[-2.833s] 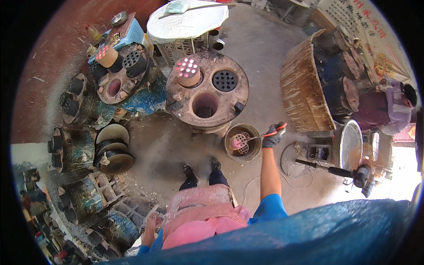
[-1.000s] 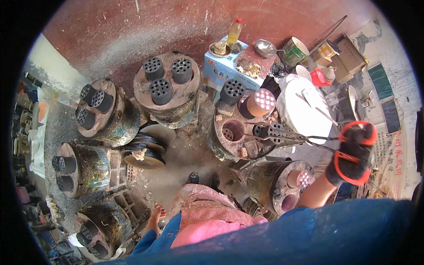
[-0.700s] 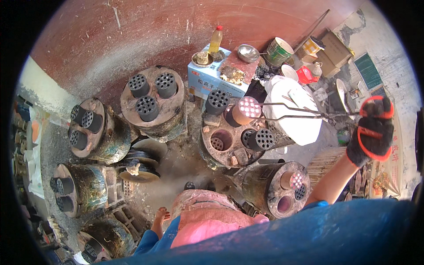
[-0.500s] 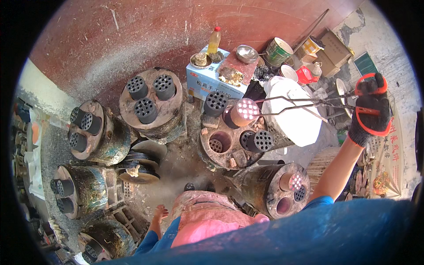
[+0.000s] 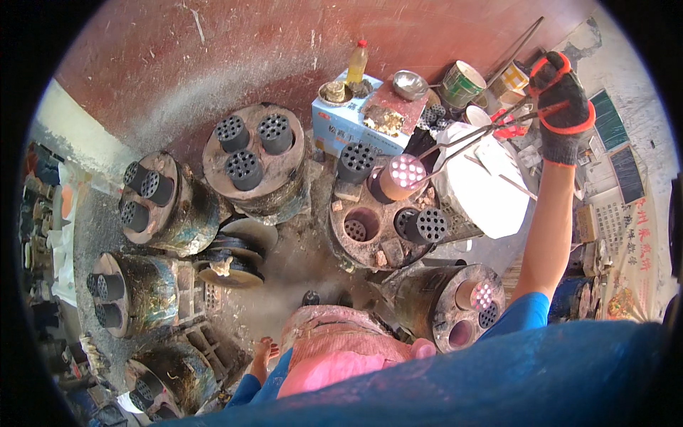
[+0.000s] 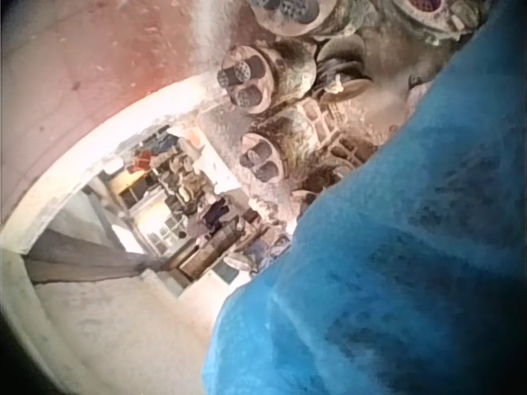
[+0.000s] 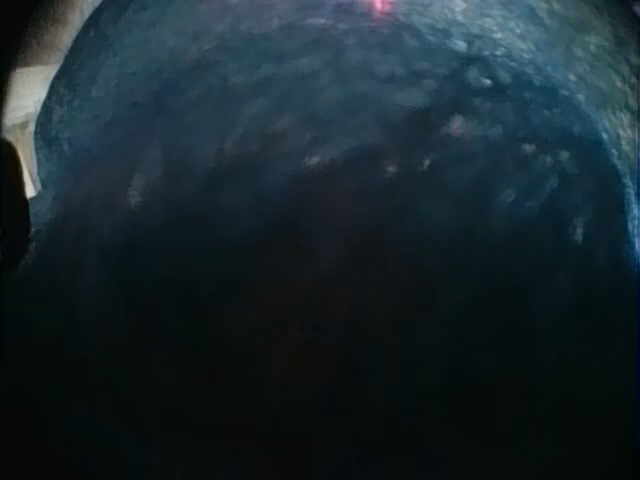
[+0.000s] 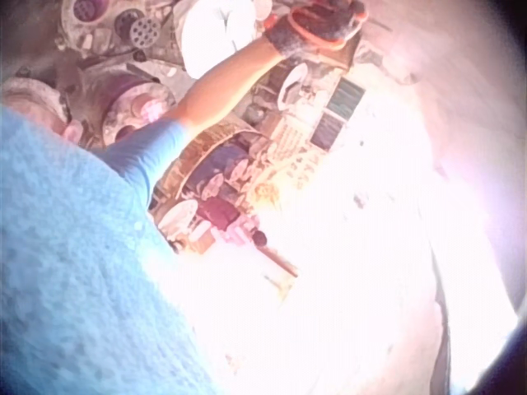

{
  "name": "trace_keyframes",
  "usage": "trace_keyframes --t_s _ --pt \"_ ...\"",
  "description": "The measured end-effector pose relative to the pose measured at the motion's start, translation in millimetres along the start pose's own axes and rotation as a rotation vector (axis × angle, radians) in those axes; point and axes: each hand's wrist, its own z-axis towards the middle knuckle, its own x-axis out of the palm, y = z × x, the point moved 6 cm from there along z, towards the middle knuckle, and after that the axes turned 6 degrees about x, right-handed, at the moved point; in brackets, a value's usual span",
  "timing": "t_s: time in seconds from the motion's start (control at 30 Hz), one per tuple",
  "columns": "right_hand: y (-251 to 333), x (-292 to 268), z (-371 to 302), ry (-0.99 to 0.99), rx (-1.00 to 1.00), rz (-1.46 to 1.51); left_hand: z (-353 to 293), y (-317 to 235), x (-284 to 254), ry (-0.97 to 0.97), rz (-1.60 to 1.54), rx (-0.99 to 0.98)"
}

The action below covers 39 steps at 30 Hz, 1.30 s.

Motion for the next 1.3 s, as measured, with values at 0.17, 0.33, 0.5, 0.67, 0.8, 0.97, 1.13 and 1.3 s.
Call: trace_keyframes --t_s 0.17,0.33,0.5,0.67,0.8,0.97,1.13,1.3 --pt "15.9 0.8 -33.0 0.027 -0.029 0.108 -5.9 4.9 -2.1 -0.004 0.001 -0.047" --pt "55.6 -32.0 -89.9 -0.072 0.107 0.272 -7.8 13.1 -11.0 -0.013 0.033 -0.156" --pt "35.6 -15.7 -139.7 -0.137 0.121 0.352 2.5 -4.8 -10.7 0.006 0.112 -0.131" --pt "2.0 5.7 -177.1 -0.411 0.126 0.219 19.3 -33.8 -13.1 0.077 0.050 -0.048" --pt "-26.3 31.9 -183.8 -0.518 0.133 0.041 26.3 -34.9 -19.6 0.072 0.027 -0.069" --pt "-85.0 65.4 -205.7 -0.739 0.327 -0.204 23.4 -22.9 -26.9 0.044 0.091 -0.111" --pt "-142.5 103.6 -246.9 -0.688 0.471 -0.130 17.3 -12.5 -35.2 0.009 0.002 -0.116" --pt "-133.6 105.3 -248.3 -0.672 0.392 -0.038 19.9 -0.7 -43.4 -0.018 0.040 -0.184"
